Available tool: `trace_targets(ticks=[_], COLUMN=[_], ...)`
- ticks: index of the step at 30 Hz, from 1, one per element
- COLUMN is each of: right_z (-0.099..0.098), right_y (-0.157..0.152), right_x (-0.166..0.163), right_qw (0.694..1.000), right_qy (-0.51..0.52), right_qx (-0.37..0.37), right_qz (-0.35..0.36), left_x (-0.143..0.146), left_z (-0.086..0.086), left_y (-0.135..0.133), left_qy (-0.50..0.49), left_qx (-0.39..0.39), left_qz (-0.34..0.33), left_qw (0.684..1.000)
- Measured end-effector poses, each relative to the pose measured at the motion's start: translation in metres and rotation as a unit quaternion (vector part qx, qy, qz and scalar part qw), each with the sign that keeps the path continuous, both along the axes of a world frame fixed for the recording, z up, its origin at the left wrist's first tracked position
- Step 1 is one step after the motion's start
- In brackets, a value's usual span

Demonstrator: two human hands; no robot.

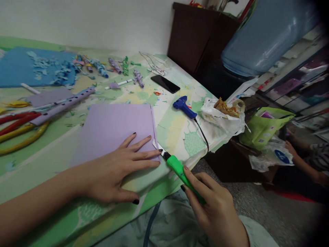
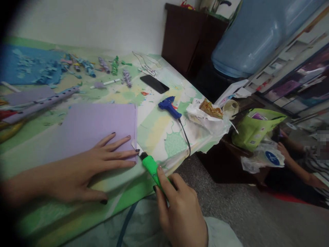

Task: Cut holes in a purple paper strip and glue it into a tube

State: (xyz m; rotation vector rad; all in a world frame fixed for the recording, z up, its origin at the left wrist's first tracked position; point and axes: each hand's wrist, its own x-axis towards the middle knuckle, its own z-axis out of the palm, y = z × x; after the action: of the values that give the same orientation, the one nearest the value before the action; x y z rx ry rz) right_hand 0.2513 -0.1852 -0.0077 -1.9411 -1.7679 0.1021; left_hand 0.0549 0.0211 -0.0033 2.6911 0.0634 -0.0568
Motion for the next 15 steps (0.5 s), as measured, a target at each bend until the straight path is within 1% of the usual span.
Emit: trace_targets(ticks=[4, 7, 11, 13, 15], right_z=[-0.0016, -0.0037, -0.0067, -0.0064, -0.0035], right_y=[0.0027, 0.0046, 0.0074, 0.0084, 0.0083], right_x=[-0.0009, -0.0016, -0.0049, -0.0059, -0.0036], right_qw=[1.0, 1.0, 1.0, 0.999, 0.999], right_qy=[-0.004, -0.002, 0.005, 0.006, 0.013], right_qx=[-0.002, -0.005, -0.001, -0.002, -0.005], right_qz=[-0.005, -0.009, -0.026, -0.035, -0.029], left_x=[0.0, -0.0002, -0.0002, 0.0001, 0.0005], left_z=[-0.0017, -0.0012, 0.0001, 0.0, -0.0009], left_y=[-0.0009, -0.0018, -0.0051, -0.0066, -0.0062], left_qy=[-0.019, -0.01, -0.009, -0.022, -0.03], left_qx=[0.004, 0.009, 0.023, 0.025, 0.022], left_qz=[0.014, 0.006, 0.021, 0.034, 0.029], left_qw=[1.0, 1.0, 0.999, 0.999, 0.999])
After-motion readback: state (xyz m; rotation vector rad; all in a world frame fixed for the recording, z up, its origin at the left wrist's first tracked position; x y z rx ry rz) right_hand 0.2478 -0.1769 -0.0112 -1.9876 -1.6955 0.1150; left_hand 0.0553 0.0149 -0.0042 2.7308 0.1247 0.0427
